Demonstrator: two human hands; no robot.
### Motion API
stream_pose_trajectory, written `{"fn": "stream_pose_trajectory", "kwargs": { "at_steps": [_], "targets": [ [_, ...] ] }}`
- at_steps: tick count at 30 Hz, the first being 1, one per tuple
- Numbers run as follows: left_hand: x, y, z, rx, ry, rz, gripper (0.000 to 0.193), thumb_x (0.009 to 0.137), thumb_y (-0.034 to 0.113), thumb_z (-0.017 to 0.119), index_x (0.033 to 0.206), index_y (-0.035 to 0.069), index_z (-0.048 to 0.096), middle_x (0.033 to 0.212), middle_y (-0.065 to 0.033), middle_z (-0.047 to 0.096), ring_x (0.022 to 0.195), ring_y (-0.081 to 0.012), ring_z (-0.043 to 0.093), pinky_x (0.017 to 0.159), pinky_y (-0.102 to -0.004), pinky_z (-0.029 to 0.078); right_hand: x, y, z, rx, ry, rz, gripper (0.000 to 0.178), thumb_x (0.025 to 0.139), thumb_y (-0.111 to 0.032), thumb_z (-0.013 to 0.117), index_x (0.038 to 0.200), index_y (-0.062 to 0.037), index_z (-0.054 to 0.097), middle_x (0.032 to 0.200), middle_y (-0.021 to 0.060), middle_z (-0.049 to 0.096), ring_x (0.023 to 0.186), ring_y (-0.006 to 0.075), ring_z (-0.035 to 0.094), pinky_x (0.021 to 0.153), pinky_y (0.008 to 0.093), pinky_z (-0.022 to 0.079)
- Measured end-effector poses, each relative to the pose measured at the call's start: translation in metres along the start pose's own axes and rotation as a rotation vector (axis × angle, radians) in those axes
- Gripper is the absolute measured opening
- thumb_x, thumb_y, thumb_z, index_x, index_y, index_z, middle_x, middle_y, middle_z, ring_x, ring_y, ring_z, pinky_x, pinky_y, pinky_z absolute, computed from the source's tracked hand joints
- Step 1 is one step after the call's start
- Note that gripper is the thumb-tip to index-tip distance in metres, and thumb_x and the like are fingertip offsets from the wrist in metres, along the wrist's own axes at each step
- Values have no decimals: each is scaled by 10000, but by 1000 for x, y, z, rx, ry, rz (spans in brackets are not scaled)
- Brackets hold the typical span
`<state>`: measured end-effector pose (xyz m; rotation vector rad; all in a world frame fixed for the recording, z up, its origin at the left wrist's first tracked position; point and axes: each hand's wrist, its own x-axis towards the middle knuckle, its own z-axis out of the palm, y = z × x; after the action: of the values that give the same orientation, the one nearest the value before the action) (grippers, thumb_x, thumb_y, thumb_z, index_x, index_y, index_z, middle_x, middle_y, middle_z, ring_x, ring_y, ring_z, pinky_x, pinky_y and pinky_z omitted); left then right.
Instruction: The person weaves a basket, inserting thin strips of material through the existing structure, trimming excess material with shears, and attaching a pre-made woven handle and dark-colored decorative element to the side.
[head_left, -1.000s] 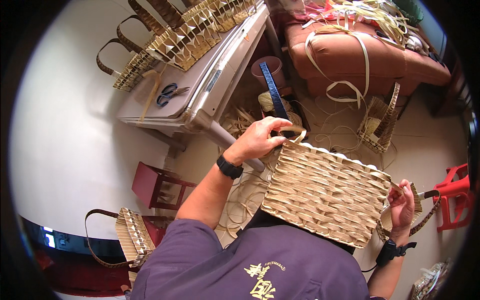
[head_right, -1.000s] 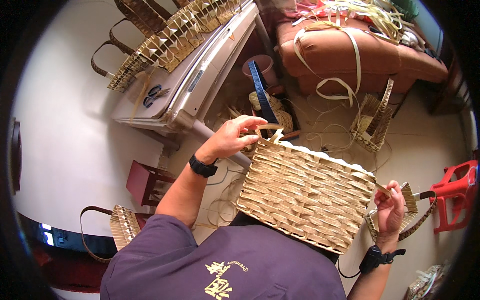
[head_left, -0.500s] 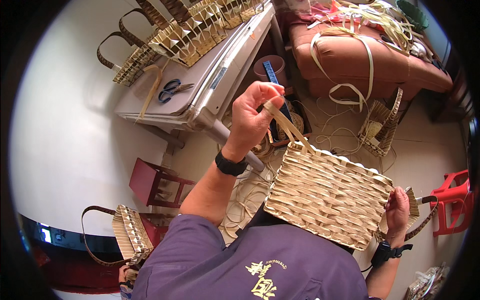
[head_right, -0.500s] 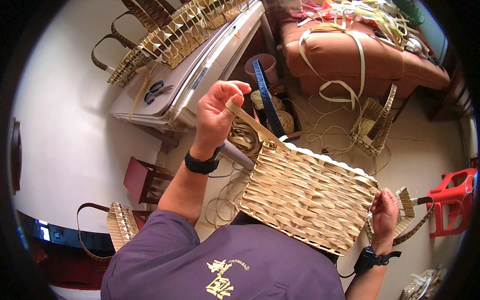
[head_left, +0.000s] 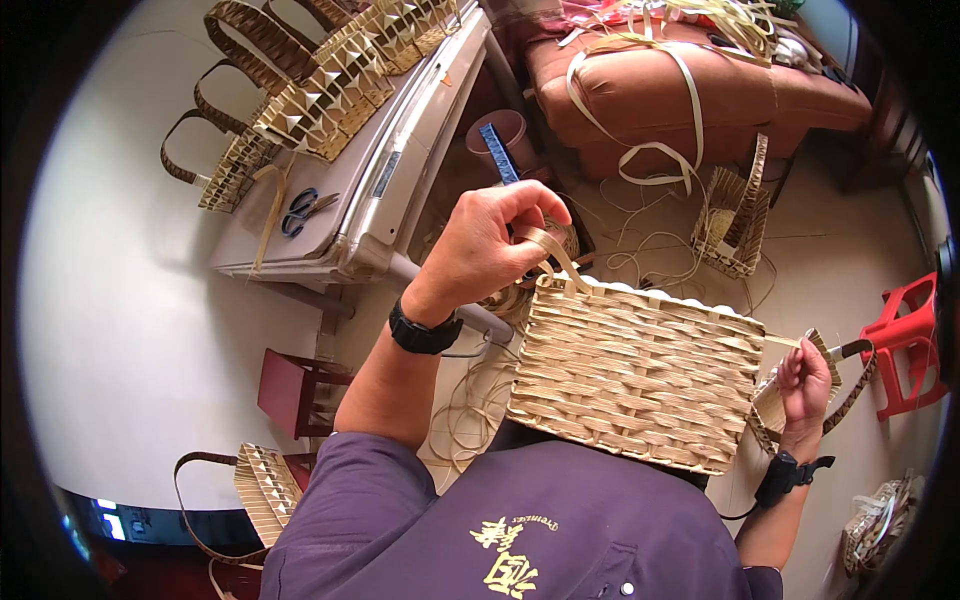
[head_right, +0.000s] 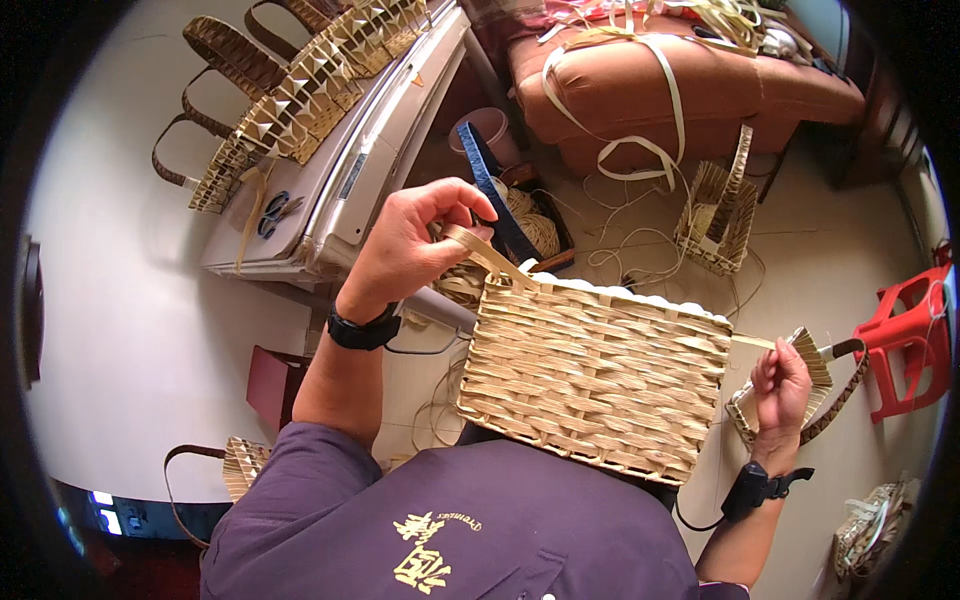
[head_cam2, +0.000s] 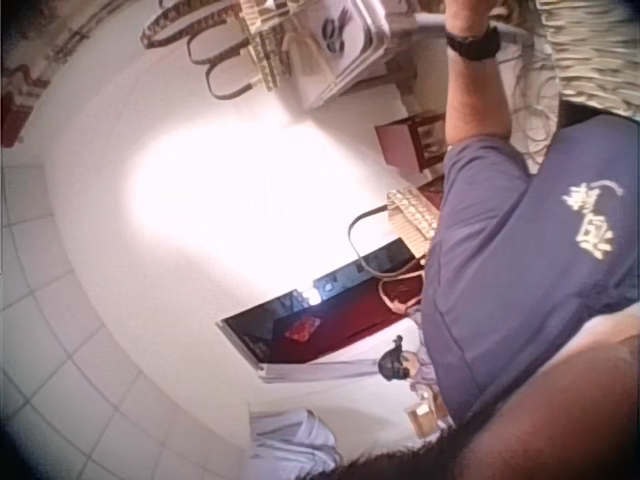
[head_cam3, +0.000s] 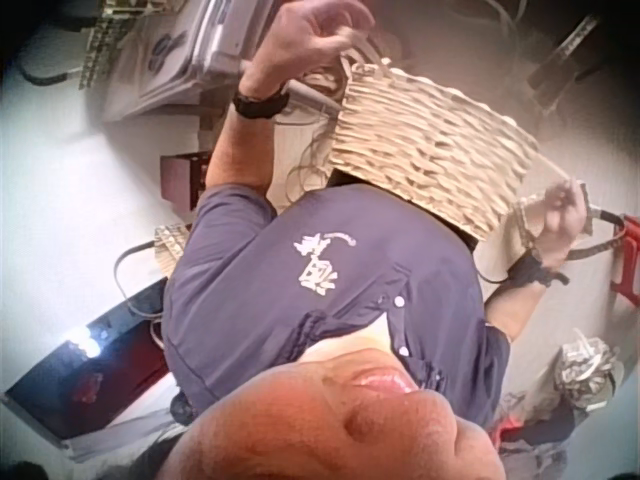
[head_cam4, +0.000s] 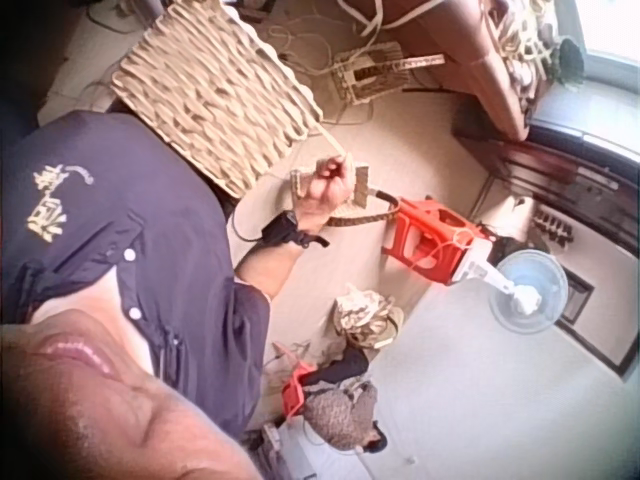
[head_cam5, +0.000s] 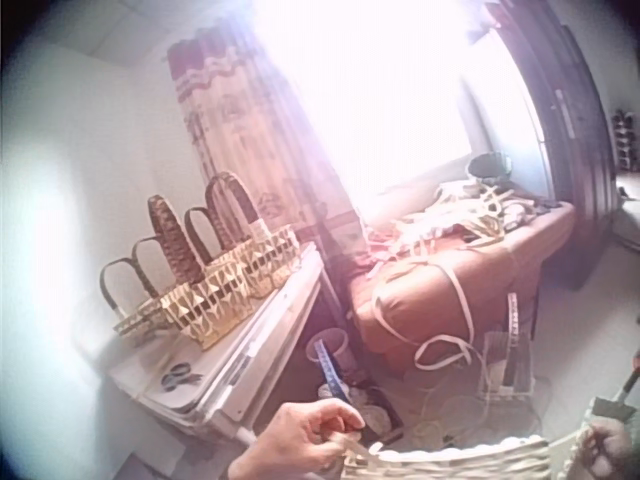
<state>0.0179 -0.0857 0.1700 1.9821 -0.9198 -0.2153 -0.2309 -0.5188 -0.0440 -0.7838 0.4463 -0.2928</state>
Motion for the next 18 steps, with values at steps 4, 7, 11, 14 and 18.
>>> {"fn": "stream_pose_trajectory", "kwargs": {
  "at_steps": [4,7,11,14,18],
  "targets": [
    [2,-8,14,241,-56,17,192,843,-31,669,1025,-1,723,752,13,631,702,-32,558,648,-220,477,-5,-29,-56,103,101,-54,315,1100,-216,571,815,-81,574,666,2,476,509,105,376,487,268,311],
    [1,-24,30,401,-123,113,178,823,19,709,1001,16,729,718,-49,646,642,-139,606,632,-289,508,-16,-68,-101,133,197,-160,310,1100,-215,574,821,-82,570,673,1,470,514,103,371,490,267,307],
    [0,-43,45,451,-233,212,173,833,42,731,1006,33,731,840,-105,706,721,-250,704,690,-351,565,-32,-118,-155,138,313,-278,303,1102,-214,578,828,-83,566,682,-2,463,520,100,363,493,265,301],
    [0,-48,49,448,-270,261,167,851,31,730,1018,35,732,956,-124,737,771,-273,741,711,-363,581,-44,-144,-181,128,385,-332,299,1102,-214,581,834,-83,563,689,-4,457,525,98,358,496,264,297],
    [-4,-49,52,197,-221,42,241,859,-71,711,1080,25,730,1155,-132,745,847,-190,766,758,-306,598,-46,-159,-204,118,445,-349,293,1104,-213,585,842,-84,558,698,-6,450,531,95,350,499,262,291]
  ]
}}
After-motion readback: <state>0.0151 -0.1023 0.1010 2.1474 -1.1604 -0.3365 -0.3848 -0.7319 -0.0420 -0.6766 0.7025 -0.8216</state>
